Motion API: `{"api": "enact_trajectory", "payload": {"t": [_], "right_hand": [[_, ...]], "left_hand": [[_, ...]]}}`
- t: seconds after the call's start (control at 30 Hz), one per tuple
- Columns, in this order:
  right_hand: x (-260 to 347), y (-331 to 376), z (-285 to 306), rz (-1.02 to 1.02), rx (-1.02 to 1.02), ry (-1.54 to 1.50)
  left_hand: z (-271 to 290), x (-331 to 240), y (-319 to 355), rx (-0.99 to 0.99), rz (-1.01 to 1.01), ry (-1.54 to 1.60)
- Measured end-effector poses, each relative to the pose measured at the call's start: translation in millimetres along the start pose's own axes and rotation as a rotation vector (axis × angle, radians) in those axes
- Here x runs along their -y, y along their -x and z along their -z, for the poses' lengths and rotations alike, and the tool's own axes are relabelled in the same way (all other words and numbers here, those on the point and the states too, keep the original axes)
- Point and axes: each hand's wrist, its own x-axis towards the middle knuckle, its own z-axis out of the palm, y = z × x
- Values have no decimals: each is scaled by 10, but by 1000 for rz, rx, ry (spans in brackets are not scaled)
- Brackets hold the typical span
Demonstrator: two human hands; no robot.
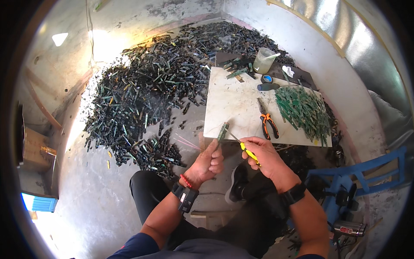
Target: The person sits on the floor and uses a screwdriver to pry components off a green circuit board. They then use pliers to pull and strip wires from the board, dropping the removed parts onto a large pile of debris on the floor.
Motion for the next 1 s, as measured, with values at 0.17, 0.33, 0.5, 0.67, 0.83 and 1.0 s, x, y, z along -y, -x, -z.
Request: {"api": "enact_trajectory", "payload": {"t": [0.17, 0.33, 0.5, 0.67, 0.83, 1.0], "right_hand": [[-67, 46, -144, 16, 12, -176], [-162, 61, -204, 48, 14, -118], [70, 9, -169, 85, -105, 273], [223, -76, -174, 509, -209, 989], [307, -41, -367, 69, -103, 693], [331, -53, -343, -47, -130, 426]], "left_hand": [[39, 29, -13, -22, -1, -55], [39, 81, -45, 6, 6, -57], [3, 46, -51, -44, 5, -52], [2, 69, -78, -20, 0, -23], [-18, 8, -75, -34, -25, 14], [-24, 23, -82, -9, -17, 9]]}}
